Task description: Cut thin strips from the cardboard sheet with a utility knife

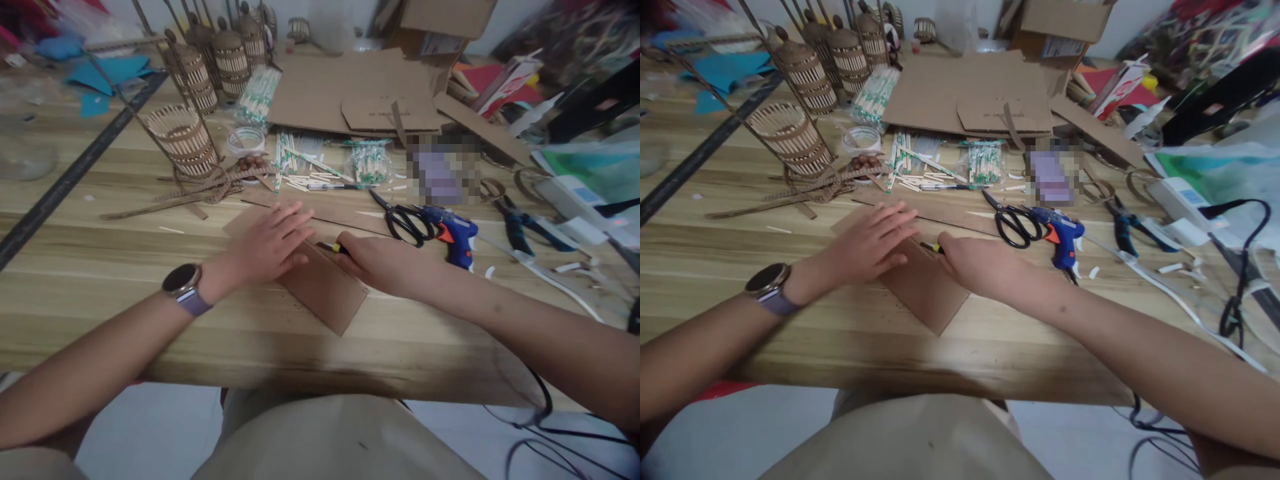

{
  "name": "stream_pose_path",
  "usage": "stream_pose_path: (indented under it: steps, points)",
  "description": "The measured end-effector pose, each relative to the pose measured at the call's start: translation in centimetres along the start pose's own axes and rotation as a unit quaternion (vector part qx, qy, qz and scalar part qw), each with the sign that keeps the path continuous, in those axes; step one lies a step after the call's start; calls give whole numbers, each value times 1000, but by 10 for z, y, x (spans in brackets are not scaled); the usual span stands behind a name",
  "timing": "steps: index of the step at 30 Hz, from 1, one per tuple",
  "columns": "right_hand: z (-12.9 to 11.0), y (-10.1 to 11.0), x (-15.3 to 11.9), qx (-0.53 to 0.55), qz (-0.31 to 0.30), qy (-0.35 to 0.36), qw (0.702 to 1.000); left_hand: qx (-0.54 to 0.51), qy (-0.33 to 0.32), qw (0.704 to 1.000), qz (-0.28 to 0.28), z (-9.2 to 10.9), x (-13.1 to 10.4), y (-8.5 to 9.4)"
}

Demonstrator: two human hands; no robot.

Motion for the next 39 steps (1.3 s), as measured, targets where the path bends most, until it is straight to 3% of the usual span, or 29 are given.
stream_pose_path:
  steps: [3,5,16,25,33,39]
  points:
    - [0,-1,-8,-24,-35,-8,999,18,-60,995,-82,-12,1,-22]
    - [3,-3,-13,-24,-41,-11,999,16,-69,993,-97,-14,-2,-29]
    - [-6,0,-8,-59,-54,6,997,31,41,998,-27,-11,-9,-23]
    - [-5,3,7,-78,-40,9,996,47,78,995,-44,-8,-17,-21]
    - [-8,5,10,-100,-37,17,994,39,86,995,28,-28,5,-13]
    - [-14,12,13,-146,-25,29,988,64,132,989,-22,-43,24,-25]
Point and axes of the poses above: each hand's wrist, its own x-axis towards the middle knuckle, its own y-axis out of the back of the hand, z = x × y, the point moved 5 cm from there along x, towards the middle knuckle, and after that the axes turned 11 degrees about -x, right-handed, at the moved point
